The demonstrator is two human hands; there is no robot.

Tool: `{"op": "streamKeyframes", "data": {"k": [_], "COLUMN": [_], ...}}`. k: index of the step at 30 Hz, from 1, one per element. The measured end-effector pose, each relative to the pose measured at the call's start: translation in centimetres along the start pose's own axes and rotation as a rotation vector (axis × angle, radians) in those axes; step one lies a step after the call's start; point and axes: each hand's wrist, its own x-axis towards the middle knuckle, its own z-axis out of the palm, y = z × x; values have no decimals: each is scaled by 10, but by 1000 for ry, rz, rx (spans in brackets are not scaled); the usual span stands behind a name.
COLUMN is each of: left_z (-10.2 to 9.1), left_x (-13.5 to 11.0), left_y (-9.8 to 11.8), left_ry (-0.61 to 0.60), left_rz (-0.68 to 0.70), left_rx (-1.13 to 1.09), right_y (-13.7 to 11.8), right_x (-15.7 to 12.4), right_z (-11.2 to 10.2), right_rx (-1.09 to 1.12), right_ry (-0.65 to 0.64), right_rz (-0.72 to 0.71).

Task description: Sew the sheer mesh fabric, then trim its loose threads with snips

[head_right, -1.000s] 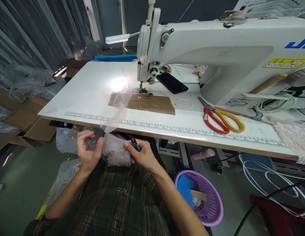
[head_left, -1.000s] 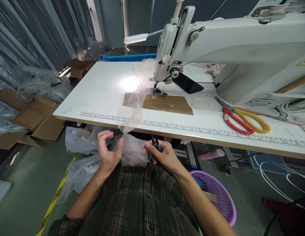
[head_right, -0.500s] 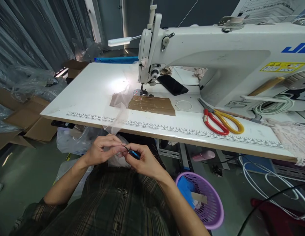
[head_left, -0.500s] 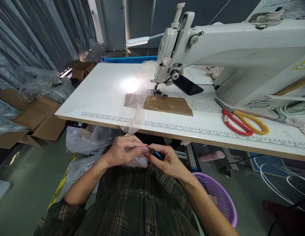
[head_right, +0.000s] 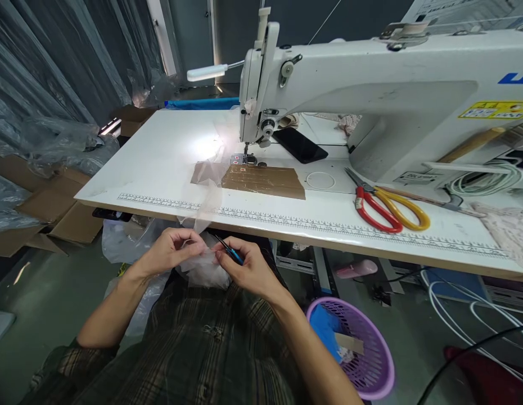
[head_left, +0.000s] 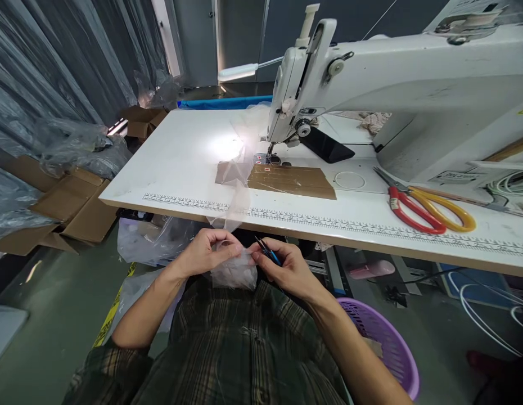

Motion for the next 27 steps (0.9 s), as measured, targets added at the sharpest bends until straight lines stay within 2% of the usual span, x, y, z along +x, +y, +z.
{"op": "streamKeyframes", "data": {"k": [6,14,21,27], "left_z": [-3,-12,-13,-10], "left_x": [2,7,8,9], "left_y": [-4,-2,-3,-10], "left_ry": [-43,-67,-187,-106], "left_rz": [-91,-76,-64,-34], "left_rx": [-12,-26,-30,-42], "right_y": [-2,2,5,4], "right_x": [0,2,2,2], "right_z": [1,-1,0,2], "right_rx": [-1,11,38,-100], "right_ry": [20,20,28,-7], "right_rz": [6,23,57,13]}}
